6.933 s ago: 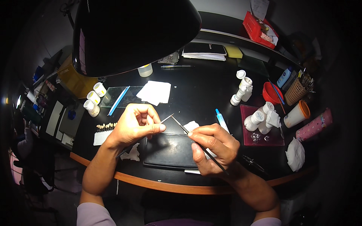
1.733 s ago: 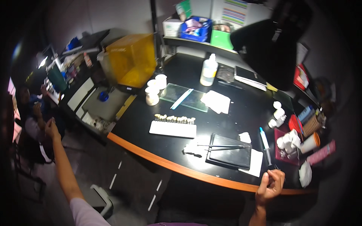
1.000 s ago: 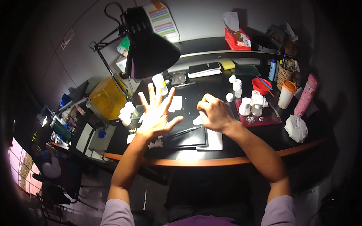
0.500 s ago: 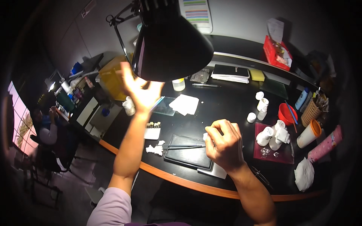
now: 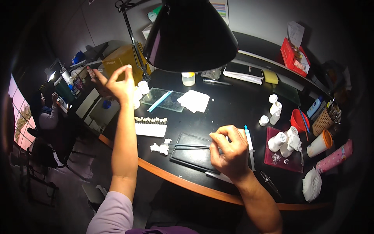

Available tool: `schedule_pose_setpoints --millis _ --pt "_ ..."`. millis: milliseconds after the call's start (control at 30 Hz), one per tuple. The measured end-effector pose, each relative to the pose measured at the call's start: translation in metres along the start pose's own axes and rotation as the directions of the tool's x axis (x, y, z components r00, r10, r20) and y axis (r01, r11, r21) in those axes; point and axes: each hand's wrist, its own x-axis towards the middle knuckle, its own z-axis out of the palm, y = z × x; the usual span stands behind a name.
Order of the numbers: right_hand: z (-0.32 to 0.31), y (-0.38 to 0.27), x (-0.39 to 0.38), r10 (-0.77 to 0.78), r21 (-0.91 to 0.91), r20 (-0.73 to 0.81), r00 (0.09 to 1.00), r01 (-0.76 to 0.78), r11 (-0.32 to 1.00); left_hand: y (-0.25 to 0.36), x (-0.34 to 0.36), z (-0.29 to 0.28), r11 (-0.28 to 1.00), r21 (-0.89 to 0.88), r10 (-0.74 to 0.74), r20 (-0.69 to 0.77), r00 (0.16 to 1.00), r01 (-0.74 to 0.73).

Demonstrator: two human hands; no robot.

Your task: The person picks up a small brush and applies dental staining liquid to a prosthetic tooth crown held in the other hand. The person rotates the crown to apply the stain evenly and then wipes the brush clean with a small cloth.

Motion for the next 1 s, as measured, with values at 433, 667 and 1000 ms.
schedule_pose_setpoints --millis 433,667,1000 --pt "-0.001 -0.005 -0.004 -0.024 0.046 0.054 0.998 0.021 0.999 0.128 -0.081 -0.031 0.424 -0.843 0.729 0.101 0.677 -0.330" --pt "0.008 -0.008 -0.010 -0.034 0.137 0.147 0.989 0.014 0.991 0.123 -0.116 -0.041 0.344 -0.910 0.817 0.169 0.551 -0.232" --pt "0.011 -0.015 -0.002 0.078 0.040 0.112 0.991 -0.083 0.996 0.115 -0.099 -0.046 0.521 -0.843 0.731 0.358 0.581 -0.136"
